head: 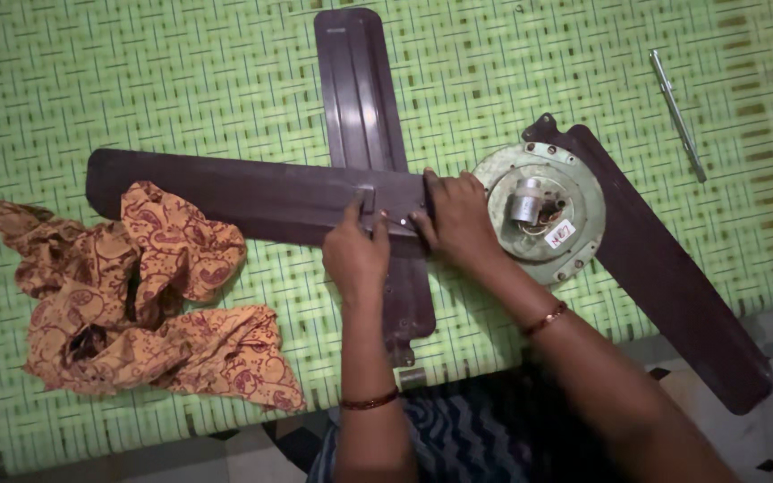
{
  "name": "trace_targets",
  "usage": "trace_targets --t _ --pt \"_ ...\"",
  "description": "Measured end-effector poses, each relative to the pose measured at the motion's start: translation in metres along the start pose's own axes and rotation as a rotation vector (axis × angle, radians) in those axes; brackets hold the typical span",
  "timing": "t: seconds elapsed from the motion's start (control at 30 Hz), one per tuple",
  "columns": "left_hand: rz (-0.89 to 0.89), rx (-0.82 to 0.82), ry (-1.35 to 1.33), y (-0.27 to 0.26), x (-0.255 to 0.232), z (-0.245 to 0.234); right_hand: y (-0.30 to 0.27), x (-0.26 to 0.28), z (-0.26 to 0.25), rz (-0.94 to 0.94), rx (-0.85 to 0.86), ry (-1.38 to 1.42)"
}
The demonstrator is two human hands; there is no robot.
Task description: The person removes a fan blade from the motor housing, wipes it with a patterned cloth, and then reattaches the blade to the motor. The person uses their hands to align and secure the blade onto the motor hub.
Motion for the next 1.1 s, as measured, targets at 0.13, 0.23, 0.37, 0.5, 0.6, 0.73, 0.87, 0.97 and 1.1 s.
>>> trace_targets --t 0.13,0.23,0.37,0.5,0.6,0.73,0.87,0.97,1.1 --pt "-0.064 0.043 -0.065 -0.004 -0.001 0.001 -0.019 -0.003 -0.007 -0.104 0.053 0.072" --pt "-0.045 0.094 0.020 -0.006 0.000 0.002 -0.032 0.000 -0.012 -0.194 0.080 0.050" --pt "0.009 0.150 0.047 -0.005 0.003 0.005 -0.043 0.003 -0.020 -0.242 0.150 0.062" --pt "-0.057 0.228 0.021 -0.007 0.010 0.012 -0.047 0.007 -0.026 -0.273 0.124 0.053" --pt "-0.074 0.226 0.003 -0.007 0.010 0.013 -0.053 0.009 -0.036 -0.266 -0.029 0.197" --pt "-0.062 0.209 0.008 -0.005 0.006 0.010 -0.075 0.006 -0.039 -0.066 -0.077 0.273" --pt "-0.117 0.261 0.020 -0.007 0.006 0.011 -0.095 0.006 -0.041 0.050 -0.152 0.325" --pt "-0.104 0.248 -0.002 -0.007 0.008 0.011 -0.100 0.005 -0.047 0.113 -0.227 0.375" --pt "-0.175 0.300 -0.389 -0.008 0.013 0.030 -0.102 -0.001 -0.054 0.201 -0.296 0.476"
Point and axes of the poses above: each hand's wrist, its own y-axis towards the middle knuckle, its own z-axis out of the palm, x = y × z, the point moved 5 cm from there along y, towards the middle knuckle, and after that the axes turned 4 degrees about z, right-handed, at the moved point
